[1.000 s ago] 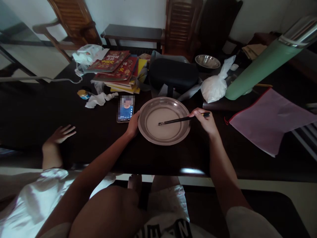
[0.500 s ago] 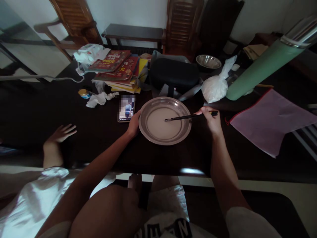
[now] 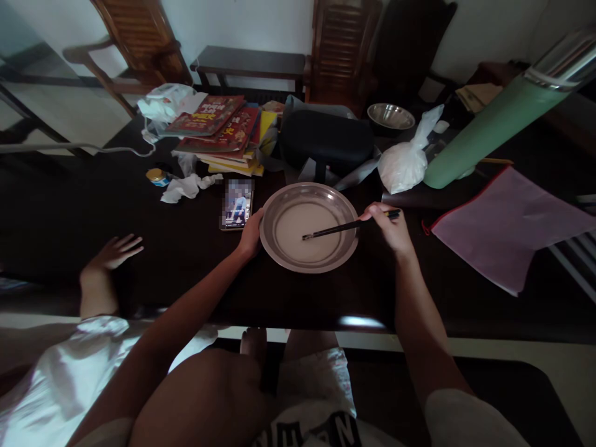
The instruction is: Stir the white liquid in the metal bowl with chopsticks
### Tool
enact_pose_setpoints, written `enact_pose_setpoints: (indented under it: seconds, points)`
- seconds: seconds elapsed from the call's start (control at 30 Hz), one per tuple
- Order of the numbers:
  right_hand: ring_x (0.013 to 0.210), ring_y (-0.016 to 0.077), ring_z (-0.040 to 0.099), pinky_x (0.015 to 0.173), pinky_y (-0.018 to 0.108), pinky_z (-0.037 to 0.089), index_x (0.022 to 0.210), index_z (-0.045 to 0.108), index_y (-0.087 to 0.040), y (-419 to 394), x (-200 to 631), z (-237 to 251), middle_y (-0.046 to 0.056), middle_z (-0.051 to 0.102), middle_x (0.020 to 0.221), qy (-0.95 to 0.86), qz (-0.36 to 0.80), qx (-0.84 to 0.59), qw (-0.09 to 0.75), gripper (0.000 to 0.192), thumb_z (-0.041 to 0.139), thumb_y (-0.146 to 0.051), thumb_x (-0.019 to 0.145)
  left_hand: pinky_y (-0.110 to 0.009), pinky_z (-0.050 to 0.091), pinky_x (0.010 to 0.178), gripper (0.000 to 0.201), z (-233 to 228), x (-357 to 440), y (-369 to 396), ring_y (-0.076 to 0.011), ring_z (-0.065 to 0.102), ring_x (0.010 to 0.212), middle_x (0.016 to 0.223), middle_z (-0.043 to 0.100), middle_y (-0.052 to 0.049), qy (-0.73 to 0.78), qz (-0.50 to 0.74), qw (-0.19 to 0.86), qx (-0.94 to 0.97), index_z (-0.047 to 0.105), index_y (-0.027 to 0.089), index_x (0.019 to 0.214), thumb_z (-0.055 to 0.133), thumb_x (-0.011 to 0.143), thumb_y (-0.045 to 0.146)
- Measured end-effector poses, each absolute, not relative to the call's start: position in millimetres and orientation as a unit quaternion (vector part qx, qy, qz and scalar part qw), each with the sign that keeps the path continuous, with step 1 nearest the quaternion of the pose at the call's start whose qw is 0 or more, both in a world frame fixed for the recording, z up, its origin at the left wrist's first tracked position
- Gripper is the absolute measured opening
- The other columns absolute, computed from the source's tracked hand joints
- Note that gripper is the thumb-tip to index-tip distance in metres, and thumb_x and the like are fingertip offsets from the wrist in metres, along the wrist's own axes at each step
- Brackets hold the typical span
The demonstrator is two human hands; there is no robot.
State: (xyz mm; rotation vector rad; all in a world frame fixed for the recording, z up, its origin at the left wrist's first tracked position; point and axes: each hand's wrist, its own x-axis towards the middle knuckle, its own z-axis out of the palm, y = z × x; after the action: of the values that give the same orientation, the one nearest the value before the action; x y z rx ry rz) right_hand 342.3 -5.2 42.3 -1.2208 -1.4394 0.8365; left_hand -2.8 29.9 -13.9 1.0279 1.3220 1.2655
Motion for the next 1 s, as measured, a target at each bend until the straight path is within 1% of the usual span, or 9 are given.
enact_pose_setpoints:
  seconds: [0.1,0.23,0.3,0.43,0.6,0.67,0.8,0.93,1.0]
  points:
    - [0.082,0.0250,0.077,0.085,0.044,0.060,0.074,0.081,-0.030,-4.8,342.2,42.2,0.002,0.082,0.079,-0.611,0.332,-0.508,0.509,0.047,0.073,-0.075,0.085,-0.033,0.057,0.073,0.031,-13.6,-2.3,30.0,-0.0247,0.066,0.083,0.072,0.066,-0.003,0.548,0.520,0.504,0.418,0.060,0.025,0.070,0.062,0.087,0.051]
    - [0.072,0.0257,0.075,0.082,0.047,0.061,0.063,0.074,-0.031,-3.8,346.3,40.1,0.002,0.076,0.067,-0.562,0.304,-0.531,0.557,0.050,0.074,-0.076,0.084,-0.033,0.057,0.076,0.032,-12.0,-0.4,29.6,-0.0255,0.067,0.087,0.073,0.066,-0.003,0.541,0.520,0.504,0.428,0.058,0.025,0.069,0.062,0.085,0.052]
    - [0.071,0.0251,0.075,0.080,0.046,0.061,0.063,0.074,-0.030,-4.3,345.1,40.3,0.001,0.077,0.067,-0.572,0.323,-0.526,0.541,0.051,0.073,-0.077,0.083,-0.033,0.057,0.076,0.033,-11.1,0.3,29.3,-0.0252,0.067,0.086,0.074,0.066,-0.004,0.541,0.519,0.505,0.428,0.059,0.025,0.069,0.062,0.085,0.053]
    - [0.082,0.0256,0.077,0.084,0.044,0.060,0.073,0.081,-0.030,-5.2,340.5,43.1,0.002,0.082,0.079,-0.617,0.336,-0.507,0.499,0.049,0.073,-0.078,0.083,-0.033,0.056,0.073,0.032,-9.1,1.6,28.9,-0.0222,0.063,0.075,0.068,0.063,-0.002,0.547,0.525,0.512,0.403,0.061,0.024,0.067,0.061,0.089,0.048]
    - [0.071,0.0247,0.074,0.081,0.045,0.059,0.064,0.075,-0.030,-4.3,344.7,41.6,0.001,0.077,0.068,-0.554,0.316,-0.525,0.564,0.049,0.076,-0.076,0.082,-0.033,0.057,0.073,0.029,-10.0,-0.3,28.9,-0.0237,0.066,0.079,0.068,0.065,-0.002,0.552,0.530,0.500,0.406,0.064,0.024,0.068,0.063,0.090,0.042]
    - [0.071,0.0242,0.073,0.078,0.044,0.059,0.063,0.075,-0.030,-4.4,344.1,41.6,0.001,0.078,0.069,-0.568,0.339,-0.515,0.546,0.049,0.075,-0.075,0.083,-0.033,0.058,0.074,0.029,-12.0,-2.1,29.3,-0.0250,0.067,0.082,0.071,0.067,-0.003,0.550,0.525,0.498,0.417,0.064,0.025,0.069,0.063,0.090,0.044]
    - [0.080,0.0250,0.076,0.083,0.044,0.059,0.074,0.082,-0.030,-5.2,341.1,43.8,0.002,0.082,0.079,-0.612,0.347,-0.501,0.505,0.047,0.074,-0.075,0.084,-0.034,0.057,0.076,0.031,-15.6,-3.9,30.4,-0.0256,0.067,0.084,0.073,0.067,-0.004,0.548,0.519,0.497,0.428,0.062,0.025,0.068,0.063,0.089,0.048]
    - [0.074,0.0247,0.075,0.083,0.045,0.059,0.068,0.078,-0.030,-4.8,344.0,42.8,0.001,0.079,0.070,-0.570,0.316,-0.519,0.554,0.046,0.076,-0.073,0.084,-0.035,0.056,0.076,0.030,-16.3,-3.2,30.8,-0.0246,0.065,0.081,0.072,0.066,-0.003,0.540,0.530,0.499,0.422,0.061,0.025,0.068,0.063,0.088,0.047]
    - [0.071,0.0242,0.074,0.081,0.044,0.059,0.065,0.076,-0.029,-4.5,344.0,41.6,0.001,0.078,0.069,-0.572,0.323,-0.514,0.552,0.048,0.074,-0.073,0.085,-0.034,0.056,0.073,0.030,-15.9,-3.1,30.8,-0.0242,0.065,0.079,0.072,0.067,-0.003,0.543,0.528,0.507,0.412,0.062,0.025,0.068,0.063,0.088,0.047]
